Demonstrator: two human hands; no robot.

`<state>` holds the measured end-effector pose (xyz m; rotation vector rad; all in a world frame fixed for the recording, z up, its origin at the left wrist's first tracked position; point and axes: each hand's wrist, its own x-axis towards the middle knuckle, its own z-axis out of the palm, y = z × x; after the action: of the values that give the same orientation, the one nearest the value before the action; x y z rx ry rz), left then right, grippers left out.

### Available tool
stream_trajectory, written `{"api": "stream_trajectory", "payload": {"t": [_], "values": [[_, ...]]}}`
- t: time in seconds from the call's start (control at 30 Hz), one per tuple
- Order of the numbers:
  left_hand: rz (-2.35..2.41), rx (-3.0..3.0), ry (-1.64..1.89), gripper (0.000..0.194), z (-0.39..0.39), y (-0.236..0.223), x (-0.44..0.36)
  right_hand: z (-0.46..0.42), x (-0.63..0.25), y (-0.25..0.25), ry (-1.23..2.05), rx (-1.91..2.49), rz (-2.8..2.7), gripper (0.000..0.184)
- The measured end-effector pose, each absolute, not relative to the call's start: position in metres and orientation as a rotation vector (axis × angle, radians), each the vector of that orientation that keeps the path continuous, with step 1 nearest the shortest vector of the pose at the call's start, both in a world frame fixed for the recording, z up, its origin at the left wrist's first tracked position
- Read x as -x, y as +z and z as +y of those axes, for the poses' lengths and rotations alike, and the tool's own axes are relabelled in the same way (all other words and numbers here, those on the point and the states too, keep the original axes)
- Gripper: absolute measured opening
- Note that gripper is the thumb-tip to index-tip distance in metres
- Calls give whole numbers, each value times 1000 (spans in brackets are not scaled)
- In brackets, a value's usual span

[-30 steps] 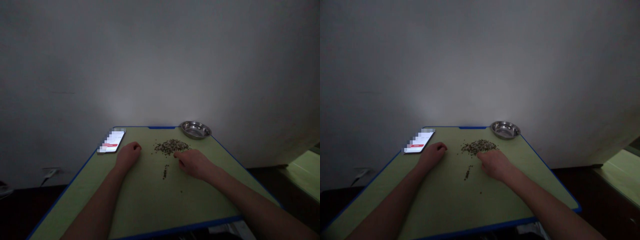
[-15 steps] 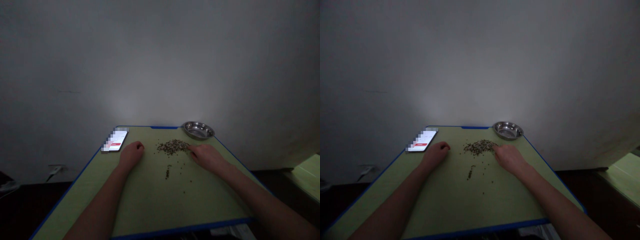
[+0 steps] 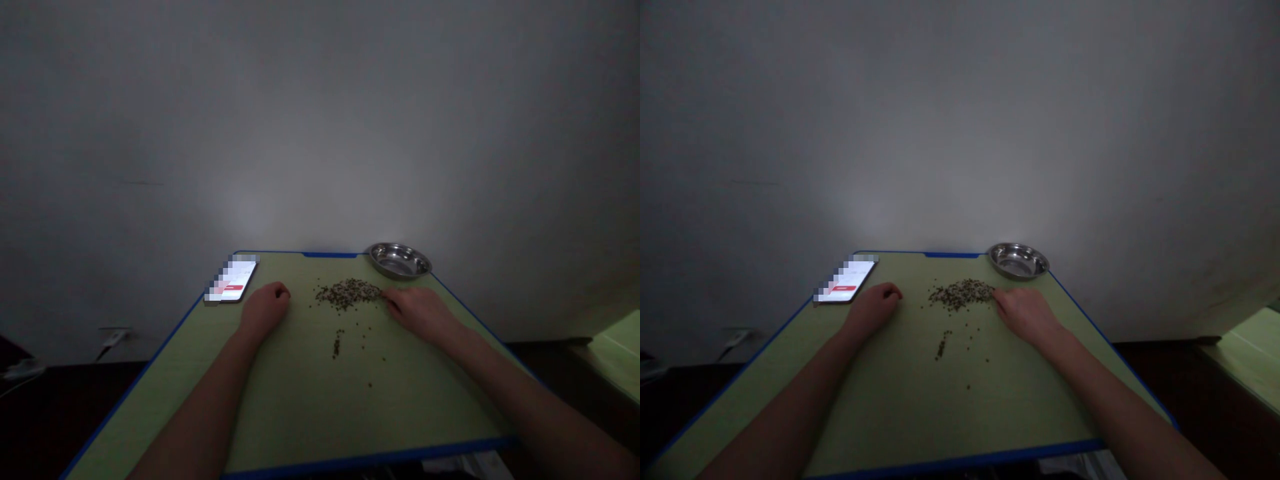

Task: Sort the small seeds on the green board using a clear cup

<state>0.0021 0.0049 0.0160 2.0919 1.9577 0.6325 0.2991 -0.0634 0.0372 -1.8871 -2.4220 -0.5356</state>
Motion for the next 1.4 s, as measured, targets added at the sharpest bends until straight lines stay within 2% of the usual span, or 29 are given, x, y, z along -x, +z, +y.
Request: {"api": "stream_trajectory", "payload": {"t": [0.63, 1.1, 1.4], "values": [[1975, -2095, 637, 28, 5, 14, -2, -78, -265, 27, -433, 1571, -2536, 12], [1979, -2092, 624, 27, 5, 13, -2, -74, -258, 27, -331, 1537, -2491, 17], [1970, -2113, 627, 27, 7, 10, -3, -67, -277, 36, 34, 1476, -2326, 21]]}}
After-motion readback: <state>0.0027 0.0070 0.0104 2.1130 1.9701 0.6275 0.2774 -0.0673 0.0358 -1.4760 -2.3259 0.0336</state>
